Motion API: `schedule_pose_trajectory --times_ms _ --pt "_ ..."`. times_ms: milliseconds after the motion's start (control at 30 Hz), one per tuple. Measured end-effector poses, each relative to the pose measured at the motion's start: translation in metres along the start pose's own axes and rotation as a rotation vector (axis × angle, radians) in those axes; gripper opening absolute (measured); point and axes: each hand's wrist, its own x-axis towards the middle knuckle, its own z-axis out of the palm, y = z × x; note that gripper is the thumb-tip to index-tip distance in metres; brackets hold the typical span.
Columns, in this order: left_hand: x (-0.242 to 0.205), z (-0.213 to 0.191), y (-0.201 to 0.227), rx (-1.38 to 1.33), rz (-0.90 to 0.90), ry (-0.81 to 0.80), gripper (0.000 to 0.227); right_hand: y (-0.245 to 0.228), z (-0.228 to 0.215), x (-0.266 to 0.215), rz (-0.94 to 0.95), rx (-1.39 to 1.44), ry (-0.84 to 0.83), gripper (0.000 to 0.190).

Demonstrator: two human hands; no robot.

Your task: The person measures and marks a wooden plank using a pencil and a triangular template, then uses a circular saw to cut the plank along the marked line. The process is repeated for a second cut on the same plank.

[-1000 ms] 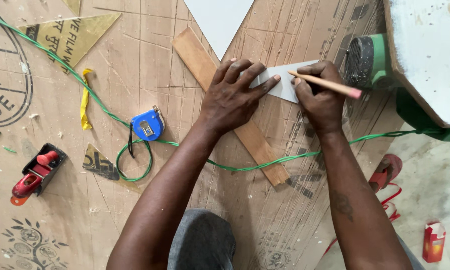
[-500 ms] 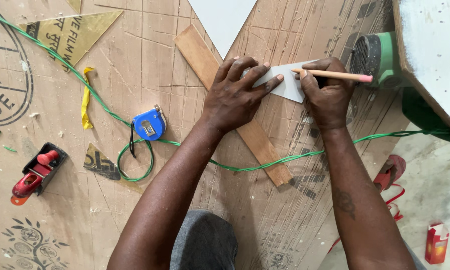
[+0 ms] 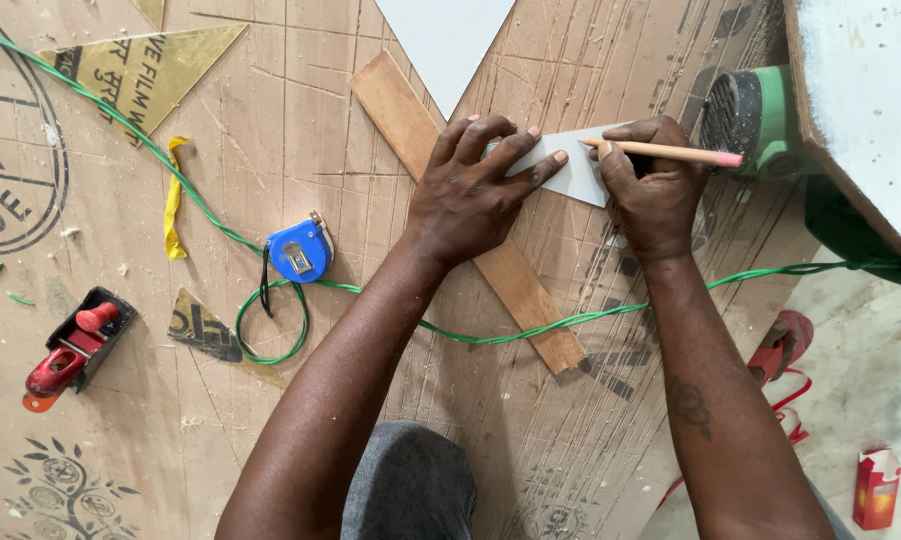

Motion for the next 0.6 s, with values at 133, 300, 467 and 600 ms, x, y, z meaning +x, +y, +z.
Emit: schedule_pose_trajectory --times_ms 133,300,467,600 --pt "-0.0004 0.0025 -0.0003 0.027 0.004 -0.002 0.037 -0.0003 0.0014 -0.0012 0.061 0.04 0.004 0.007" --pt "-0.001 0.0036 -0.0007 0.026 0.002 -0.005 0.038 -0.0014 0.0015 -0.0002 0.031 0.014 0.011 0.007" --pt "-0.0007 0.0048 -0.0007 0.023 0.003 -0.002 0.037 -0.0019 0.0013 0.0 0.049 -0.004 0.009 0.007" --pt "-0.001 0.0039 -0.0007 0.022 0.001 -0.005 0.037 -0.0009 0.0011 -0.0003 0.039 0.013 0.01 0.007"
